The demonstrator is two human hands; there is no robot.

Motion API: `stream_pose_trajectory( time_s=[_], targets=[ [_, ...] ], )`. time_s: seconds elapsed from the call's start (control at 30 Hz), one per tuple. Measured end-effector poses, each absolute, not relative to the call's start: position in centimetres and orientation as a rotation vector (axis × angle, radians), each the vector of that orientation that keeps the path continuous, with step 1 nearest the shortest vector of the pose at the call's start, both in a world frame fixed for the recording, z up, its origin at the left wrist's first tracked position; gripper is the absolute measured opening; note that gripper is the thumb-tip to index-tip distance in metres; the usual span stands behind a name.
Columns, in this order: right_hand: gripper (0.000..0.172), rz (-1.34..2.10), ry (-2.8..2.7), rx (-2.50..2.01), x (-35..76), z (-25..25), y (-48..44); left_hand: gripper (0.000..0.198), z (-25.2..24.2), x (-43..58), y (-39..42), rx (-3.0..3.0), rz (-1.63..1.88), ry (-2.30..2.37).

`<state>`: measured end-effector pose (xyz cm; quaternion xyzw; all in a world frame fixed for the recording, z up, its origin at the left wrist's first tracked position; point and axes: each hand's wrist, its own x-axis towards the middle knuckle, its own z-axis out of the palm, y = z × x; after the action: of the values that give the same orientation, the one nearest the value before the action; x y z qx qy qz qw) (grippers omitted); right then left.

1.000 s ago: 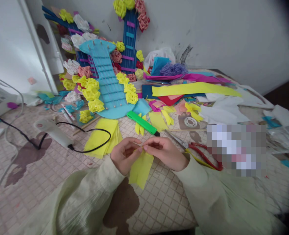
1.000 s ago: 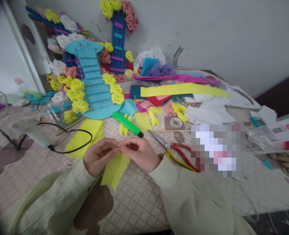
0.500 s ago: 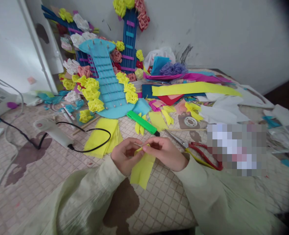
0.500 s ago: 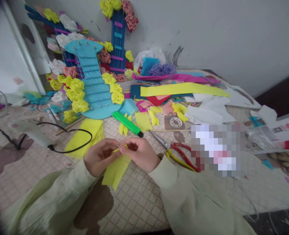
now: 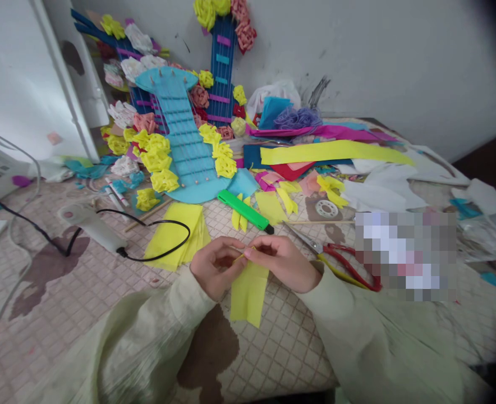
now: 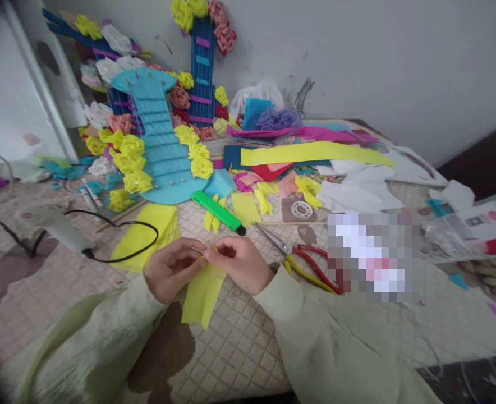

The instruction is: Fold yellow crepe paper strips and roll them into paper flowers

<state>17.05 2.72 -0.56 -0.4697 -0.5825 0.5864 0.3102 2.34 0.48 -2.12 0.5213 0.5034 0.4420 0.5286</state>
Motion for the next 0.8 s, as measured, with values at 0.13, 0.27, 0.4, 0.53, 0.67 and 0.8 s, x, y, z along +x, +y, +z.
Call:
stream_pose_trajectory(
  time_s=[0.13, 0.27, 0.4, 0.53, 0.67, 0.8],
  targets=[
    [0.02, 1.547, -1.55, -1.215, 17.05, -0.68, 2.76, 0.019, -2.34, 2.26, 0.53, 1.294, 1.051, 1.209],
    [0.02, 1.551, -1.544, -1.215, 17.02, -0.61, 2.71, 0.019, -2.4, 2.24, 0.55, 1.314, 1.053, 1.224],
    [0.02, 1.537, -1.541, -1.226, 17.03, -0.44, 2.67, 0.02, -2.33, 2.19, 0.56, 1.318, 1.06, 1.244],
    [0.02, 1.527, -1.538, -1.235, 17.05, -0.49, 2.69, 0.021, -2.32, 2.09, 0.58, 1.352, 1.054, 1.248],
    [0.02, 1.519, -1.54, -1.225, 17.07, -0.72, 2.71, 0.022, -2.43, 2.01, 0.6, 1.389, 1.052, 1.249],
    [0.019, 1.502, -1.543, -1.204, 17.08, -0.82, 2.71, 0.023, -2.46, 1.96, 0.6, 1.399, 1.054, 1.27]
  ],
)
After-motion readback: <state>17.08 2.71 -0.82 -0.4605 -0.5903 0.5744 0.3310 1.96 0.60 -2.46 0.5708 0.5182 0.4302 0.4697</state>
